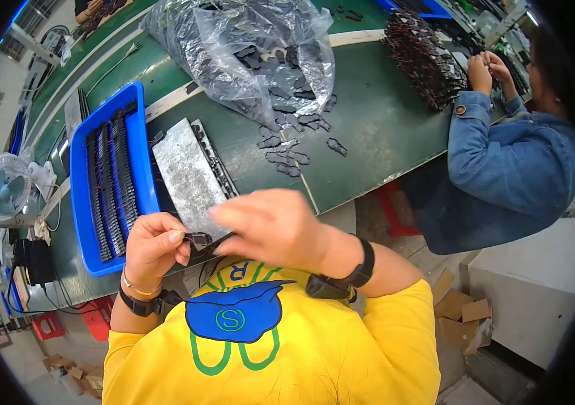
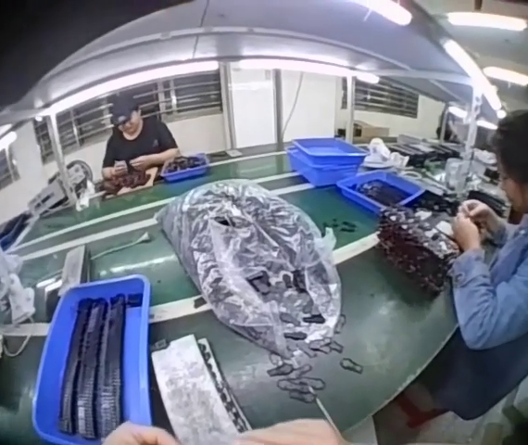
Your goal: Manual assembly of small electronic components onto base plates at a factory workstation.
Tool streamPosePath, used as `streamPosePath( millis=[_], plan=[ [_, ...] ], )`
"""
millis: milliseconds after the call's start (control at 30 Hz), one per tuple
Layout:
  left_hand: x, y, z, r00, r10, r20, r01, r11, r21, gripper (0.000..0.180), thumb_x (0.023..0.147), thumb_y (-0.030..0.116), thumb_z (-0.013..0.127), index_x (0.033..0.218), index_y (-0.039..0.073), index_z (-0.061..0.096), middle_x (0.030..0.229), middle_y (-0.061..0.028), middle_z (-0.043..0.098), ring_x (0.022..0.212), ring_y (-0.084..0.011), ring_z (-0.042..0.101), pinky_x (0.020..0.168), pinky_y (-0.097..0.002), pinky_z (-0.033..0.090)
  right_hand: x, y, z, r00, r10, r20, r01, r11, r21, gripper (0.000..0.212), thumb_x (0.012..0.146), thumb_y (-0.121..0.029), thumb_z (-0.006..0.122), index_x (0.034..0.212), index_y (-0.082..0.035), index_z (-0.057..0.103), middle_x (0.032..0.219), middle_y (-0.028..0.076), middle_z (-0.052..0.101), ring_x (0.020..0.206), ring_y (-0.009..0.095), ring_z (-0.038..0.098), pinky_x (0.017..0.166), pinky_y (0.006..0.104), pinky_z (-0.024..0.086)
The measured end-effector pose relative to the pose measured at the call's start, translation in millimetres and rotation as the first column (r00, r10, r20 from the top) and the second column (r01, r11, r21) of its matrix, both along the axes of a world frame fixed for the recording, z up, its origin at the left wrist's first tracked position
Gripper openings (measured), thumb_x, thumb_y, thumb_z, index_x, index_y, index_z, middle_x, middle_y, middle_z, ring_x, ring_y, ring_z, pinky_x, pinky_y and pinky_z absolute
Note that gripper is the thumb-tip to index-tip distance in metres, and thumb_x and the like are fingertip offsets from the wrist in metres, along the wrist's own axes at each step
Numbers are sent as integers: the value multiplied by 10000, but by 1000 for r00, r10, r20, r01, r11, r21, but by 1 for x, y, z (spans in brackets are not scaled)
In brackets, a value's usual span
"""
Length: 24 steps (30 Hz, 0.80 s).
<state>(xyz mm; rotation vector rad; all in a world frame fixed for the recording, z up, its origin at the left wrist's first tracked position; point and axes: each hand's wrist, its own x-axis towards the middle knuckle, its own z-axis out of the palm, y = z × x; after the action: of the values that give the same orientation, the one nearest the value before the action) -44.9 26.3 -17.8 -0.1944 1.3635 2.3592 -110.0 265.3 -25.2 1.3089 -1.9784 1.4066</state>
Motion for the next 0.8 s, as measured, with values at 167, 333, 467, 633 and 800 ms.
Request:
streamPosePath(
  millis=[167, 333, 467, 633, 800],
  plan=[
    [5, -5, 0, 998, 38, -50, -39, 999, -15, 75, 876, 26, 631, 882, -49, 637, 734, -129, 668, 583, -146, 627, 549, -235, 528, -57, 59, -10, 937, -347, 47, 318, 900, 296, 178, 750, -31, 714, 923, -37, 672, 871, 123, 668, 708, 261, 642, 619, 325, 515],
    [2, -2, -1, 998, 43, -52, -44, 999, -13, 77, 875, 28, 632, 878, -49, 638, 735, -127, 668, 587, -144, 627, 550, -234, 526, -124, 74, -19, 972, -107, -210, 210, 800, 562, 190, 748, -1, 650, 929, -54, 674, 964, 83, 659, 847, 279, 615, 723, 359, 507],
    [7, -5, -1, 997, 45, -57, -47, 998, -36, 81, 872, 33, 637, 872, -48, 640, 734, -123, 667, 590, -141, 625, 553, -233, 525, -136, 73, -29, 981, -70, -183, 179, 704, 687, 213, 731, -11, 611, 919, -80, 684, 1012, 38, 647, 916, 250, 587, 782, 365, 487],
    [14, -13, -4, 994, 92, -53, -96, 992, -77, 90, 849, 47, 658, 850, -41, 639, 708, -115, 657, 566, -162, 642, 497, -262, 531, -133, 76, -27, 985, -67, -158, 158, 704, 692, 231, 702, -25, 652, 927, -75, 669, 1014, 55, 622, 946, 260, 560, 846, 373, 455],
    [13, -13, -5, 994, 91, -52, -95, 993, -75, 86, 848, 43, 658, 846, -40, 639, 710, -116, 657, 567, -161, 641, 501, -262, 531, -115, 75, -17, 976, -88, -199, 203, 698, 687, 217, 685, -66, 683, 900, -73, 663, 997, 50, 600, 967, 260, 543, 865, 374, 430]
  ],
)
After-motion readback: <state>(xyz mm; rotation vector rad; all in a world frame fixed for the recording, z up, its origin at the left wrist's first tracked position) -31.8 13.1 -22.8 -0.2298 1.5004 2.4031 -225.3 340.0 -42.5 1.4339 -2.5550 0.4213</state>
